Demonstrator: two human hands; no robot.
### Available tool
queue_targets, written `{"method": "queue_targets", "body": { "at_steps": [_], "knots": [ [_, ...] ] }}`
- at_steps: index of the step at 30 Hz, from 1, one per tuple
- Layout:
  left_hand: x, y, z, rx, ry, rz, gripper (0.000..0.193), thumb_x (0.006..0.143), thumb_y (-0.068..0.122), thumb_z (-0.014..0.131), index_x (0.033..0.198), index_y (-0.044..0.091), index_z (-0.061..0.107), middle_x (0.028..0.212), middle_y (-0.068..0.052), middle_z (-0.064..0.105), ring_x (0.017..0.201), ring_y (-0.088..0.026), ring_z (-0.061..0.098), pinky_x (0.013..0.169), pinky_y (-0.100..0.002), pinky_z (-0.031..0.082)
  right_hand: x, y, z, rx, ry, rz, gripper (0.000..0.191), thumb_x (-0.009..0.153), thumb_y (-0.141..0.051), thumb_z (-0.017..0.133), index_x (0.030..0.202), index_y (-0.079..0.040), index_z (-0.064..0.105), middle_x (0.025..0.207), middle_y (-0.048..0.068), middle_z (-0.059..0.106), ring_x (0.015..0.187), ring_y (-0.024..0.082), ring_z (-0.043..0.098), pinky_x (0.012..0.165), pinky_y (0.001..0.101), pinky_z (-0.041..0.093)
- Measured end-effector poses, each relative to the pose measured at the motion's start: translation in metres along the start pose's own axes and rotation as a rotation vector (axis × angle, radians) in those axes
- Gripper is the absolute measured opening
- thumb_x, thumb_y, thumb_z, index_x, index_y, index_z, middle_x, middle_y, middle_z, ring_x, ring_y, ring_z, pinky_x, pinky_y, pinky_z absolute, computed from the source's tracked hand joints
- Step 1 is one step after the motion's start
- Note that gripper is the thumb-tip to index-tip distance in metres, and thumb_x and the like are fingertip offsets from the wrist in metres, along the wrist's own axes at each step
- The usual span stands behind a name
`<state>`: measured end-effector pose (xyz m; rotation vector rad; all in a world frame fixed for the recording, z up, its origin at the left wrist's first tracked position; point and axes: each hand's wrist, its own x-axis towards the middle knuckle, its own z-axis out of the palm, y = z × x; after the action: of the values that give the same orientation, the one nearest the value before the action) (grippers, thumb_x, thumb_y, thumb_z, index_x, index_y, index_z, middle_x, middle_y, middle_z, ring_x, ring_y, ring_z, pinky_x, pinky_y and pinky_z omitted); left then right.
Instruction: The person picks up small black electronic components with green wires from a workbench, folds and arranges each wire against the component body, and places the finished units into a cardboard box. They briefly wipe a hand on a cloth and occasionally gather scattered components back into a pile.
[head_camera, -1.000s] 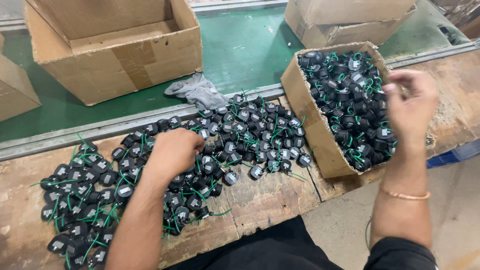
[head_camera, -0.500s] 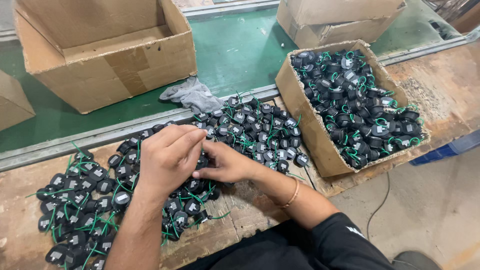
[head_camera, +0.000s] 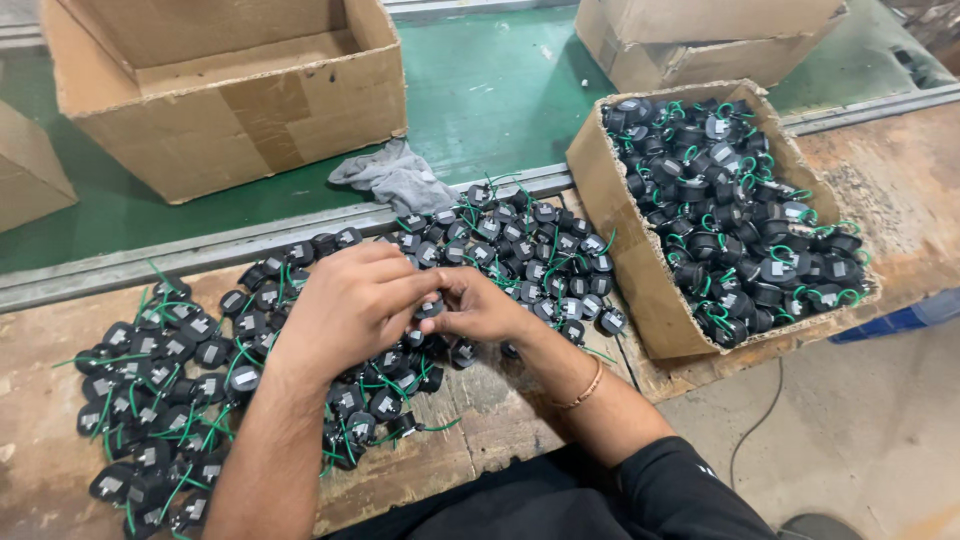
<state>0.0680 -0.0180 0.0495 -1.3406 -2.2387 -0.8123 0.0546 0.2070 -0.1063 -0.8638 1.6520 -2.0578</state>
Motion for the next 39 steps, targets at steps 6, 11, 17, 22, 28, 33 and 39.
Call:
{"method": "queue_targets", "body": {
  "at_steps": [6, 11, 17, 22, 28, 33, 39],
  "knots": [
    [-0.003, -0.001, 0.001, -0.283, 0.023, -0.186, 0.031, 0.079, 0.005, 0.078, 0.110, 0.005, 0.075, 0.100, -0.012, 0.074, 0.091, -0.031, 0.073, 0.077, -0.038, 0.059, -0.002, -0.008, -0.001, -0.080, -0.031, 0.018, 0.034, 0.100, -0.012, 0.081, 0.126, -0.001, 0.063, 0.103, 0.001, 0.065, 0.101, 0.008, 0.058, 0.088, 0.0254, 0.051],
    [-0.009, -0.010, 0.003, -0.414, 0.030, -0.217, 0.024, 0.087, 0.000, 0.071, 0.110, 0.006, 0.076, 0.113, -0.010, 0.077, 0.101, -0.026, 0.076, 0.086, -0.034, 0.061, -0.004, -0.025, -0.002, 0.106, -0.012, 0.052, 0.048, 0.095, -0.018, 0.076, 0.135, -0.003, 0.055, 0.118, 0.004, 0.067, 0.107, 0.010, 0.065, 0.090, 0.0276, 0.057],
    [-0.008, -0.009, 0.014, -0.382, 0.039, -0.305, 0.016, 0.076, 0.007, 0.082, 0.090, 0.005, 0.075, 0.098, -0.008, 0.077, 0.090, -0.025, 0.074, 0.076, -0.034, 0.059, 0.005, -0.030, 0.013, -0.112, 0.077, -0.036, 0.056, 0.096, -0.011, 0.077, 0.144, -0.001, 0.050, 0.130, 0.006, 0.059, 0.120, 0.012, 0.056, 0.101, 0.0309, 0.051],
    [0.001, 0.003, 0.030, -0.298, 0.161, -0.425, 0.020, 0.075, 0.008, 0.085, 0.080, 0.003, 0.066, 0.078, -0.008, 0.067, 0.079, -0.026, 0.069, 0.068, -0.037, 0.053, 0.006, -0.038, 0.024, -0.663, 0.156, -0.293, 0.058, 0.084, -0.009, 0.084, 0.133, 0.002, 0.055, 0.130, 0.015, 0.063, 0.123, 0.024, 0.062, 0.106, 0.0385, 0.049],
    [-0.005, -0.007, 0.016, -0.316, 0.113, -0.381, 0.027, 0.073, 0.018, 0.087, 0.083, 0.005, 0.066, 0.083, -0.007, 0.067, 0.081, -0.026, 0.068, 0.070, -0.037, 0.053, 0.005, -0.049, 0.024, -0.838, 0.297, -0.378, 0.041, 0.080, -0.007, 0.087, 0.114, -0.007, 0.064, 0.110, 0.010, 0.069, 0.106, 0.025, 0.068, 0.096, 0.0344, 0.055],
    [-0.017, -0.024, 0.016, 0.052, -0.186, -0.559, 0.031, 0.072, 0.034, 0.084, 0.090, 0.010, 0.076, 0.093, -0.010, 0.071, 0.092, -0.034, 0.067, 0.073, -0.048, 0.053, 0.010, -0.053, 0.030, -0.691, 0.535, -0.298, 0.047, 0.085, 0.002, 0.078, 0.129, -0.005, 0.062, 0.109, 0.008, 0.068, 0.103, 0.019, 0.068, 0.094, 0.0309, 0.055],
    [-0.021, -0.025, 0.042, 0.134, -0.593, -0.597, 0.021, 0.083, 0.036, 0.078, 0.093, 0.018, 0.079, 0.091, -0.008, 0.075, 0.092, -0.032, 0.071, 0.078, -0.049, 0.055, 0.015, -0.062, 0.035, -0.799, 0.615, -0.360, 0.058, 0.085, 0.009, 0.069, 0.140, -0.004, 0.056, 0.112, 0.006, 0.063, 0.101, 0.016, 0.066, 0.096, 0.0302, 0.055]
  ]
}}
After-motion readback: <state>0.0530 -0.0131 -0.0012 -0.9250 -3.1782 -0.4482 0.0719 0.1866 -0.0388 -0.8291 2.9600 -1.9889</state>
